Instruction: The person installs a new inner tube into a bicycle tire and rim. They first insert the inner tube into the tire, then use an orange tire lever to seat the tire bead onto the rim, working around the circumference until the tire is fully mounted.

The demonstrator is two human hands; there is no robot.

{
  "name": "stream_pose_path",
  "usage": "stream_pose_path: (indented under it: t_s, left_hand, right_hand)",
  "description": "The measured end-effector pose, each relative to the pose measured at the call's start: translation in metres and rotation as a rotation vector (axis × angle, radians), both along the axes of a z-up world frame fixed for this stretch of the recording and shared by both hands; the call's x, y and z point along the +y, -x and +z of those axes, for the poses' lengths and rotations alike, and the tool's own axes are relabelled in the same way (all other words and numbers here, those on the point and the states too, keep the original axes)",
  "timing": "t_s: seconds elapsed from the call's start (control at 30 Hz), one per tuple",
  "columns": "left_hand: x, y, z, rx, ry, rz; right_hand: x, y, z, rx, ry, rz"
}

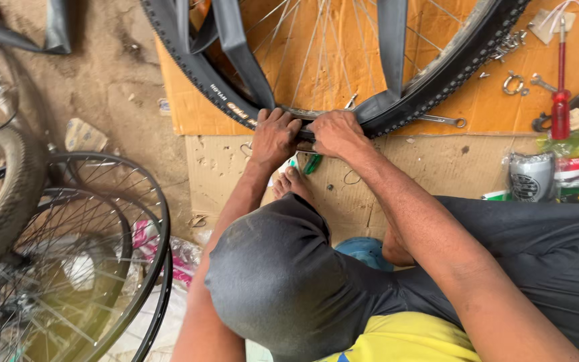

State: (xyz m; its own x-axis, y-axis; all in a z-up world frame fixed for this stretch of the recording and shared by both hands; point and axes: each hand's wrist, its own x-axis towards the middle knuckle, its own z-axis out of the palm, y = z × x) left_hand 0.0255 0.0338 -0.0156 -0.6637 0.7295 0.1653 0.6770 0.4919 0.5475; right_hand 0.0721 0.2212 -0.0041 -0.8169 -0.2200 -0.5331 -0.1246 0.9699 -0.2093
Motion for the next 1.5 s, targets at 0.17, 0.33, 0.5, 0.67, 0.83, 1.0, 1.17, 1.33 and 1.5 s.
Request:
stream_pose_path:
  t_s: [0.17, 0.33, 0.5, 0.67, 0.83, 1.0, 1.17, 1.33, 1.5]
  left_hand:
    - [-0.005, -0.002, 0.000, 0.035, -0.094, -0.007]
    - [-0.008, 0.003, 0.000, 0.077, -0.095, -0.071]
    - [-0.006, -0.005, -0.006, 0.057, -0.015, -0.042]
    - [0.000, -0.003, -0.007, 0.104, -0.003, -0.001]
    - [0.000, -0.015, -0.013, 0.038, 0.025, 0.013]
    - [0.004, -0.009, -0.010, 0.064, 0.086, 0.028]
    - [0.000, -0.020, -0.013, 0.112, -0.014, 0.077]
    - [0.002, -0.020, -0.008, 0.135, -0.076, 0.021]
    - [0.004, 0.001, -0.001, 0.159, -0.027, 0.010]
  right_hand:
    - [-0.003, -0.005, 0.005, -0.112, -0.006, -0.020]
    - [0.001, -0.006, 0.010, -0.109, 0.067, -0.133]
    - [0.000, -0.010, 0.005, -0.120, 0.057, -0.126]
    - [0.002, -0.003, 0.007, -0.147, 0.068, -0.154]
    - [0.002, -0.017, 0.006, -0.097, 0.066, -0.093]
    - [0.000, -0.004, 0.009, -0.205, 0.045, -0.168]
    - [-0.005, -0.012, 0.002, -0.143, 0.043, -0.162]
    - [0.000, -0.022, 0.004, -0.064, 0.080, -0.176]
    - [0.004, -0.003, 0.007, 0.038, 0.209, -0.213]
